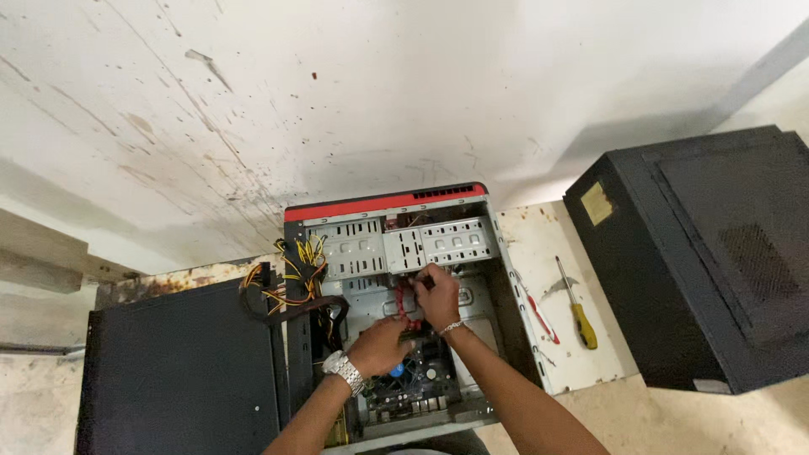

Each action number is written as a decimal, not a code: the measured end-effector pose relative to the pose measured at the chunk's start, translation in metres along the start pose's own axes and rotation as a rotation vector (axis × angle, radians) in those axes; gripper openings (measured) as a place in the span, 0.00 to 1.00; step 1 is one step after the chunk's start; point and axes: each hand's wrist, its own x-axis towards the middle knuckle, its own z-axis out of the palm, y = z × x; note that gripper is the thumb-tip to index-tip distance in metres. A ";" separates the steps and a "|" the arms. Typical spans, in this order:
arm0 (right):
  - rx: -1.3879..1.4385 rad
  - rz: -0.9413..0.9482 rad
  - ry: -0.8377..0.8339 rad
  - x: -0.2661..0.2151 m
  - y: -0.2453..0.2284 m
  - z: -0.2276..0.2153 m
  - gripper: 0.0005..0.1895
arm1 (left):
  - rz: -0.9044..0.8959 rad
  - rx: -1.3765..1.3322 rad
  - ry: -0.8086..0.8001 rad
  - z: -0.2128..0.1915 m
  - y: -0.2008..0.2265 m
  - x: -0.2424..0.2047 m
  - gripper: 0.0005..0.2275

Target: The person works inside an open desktop computer case, connecting internal power and data cables to the motherboard and other components. They route and organize the wires within the chassis throughout the clip.

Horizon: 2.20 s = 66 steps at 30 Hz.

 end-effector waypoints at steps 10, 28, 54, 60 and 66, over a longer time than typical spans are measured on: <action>-0.152 -0.262 -0.101 -0.006 0.003 -0.017 0.13 | 0.047 0.133 -0.146 -0.019 -0.001 -0.046 0.24; -0.119 0.027 -0.054 -0.066 -0.075 -0.150 0.14 | -0.330 -0.374 1.059 -0.077 -0.065 -0.147 0.11; 0.217 -0.385 -0.416 -0.055 -0.139 -0.193 0.42 | 0.107 -0.004 1.045 0.039 0.110 -0.133 0.12; 0.325 -0.232 -0.645 -0.089 -0.128 -0.205 0.27 | 0.092 0.027 0.777 0.113 0.082 -0.139 0.15; 0.392 0.335 -0.665 -0.108 -0.120 -0.207 0.27 | 0.136 0.012 0.728 0.115 0.118 -0.144 0.06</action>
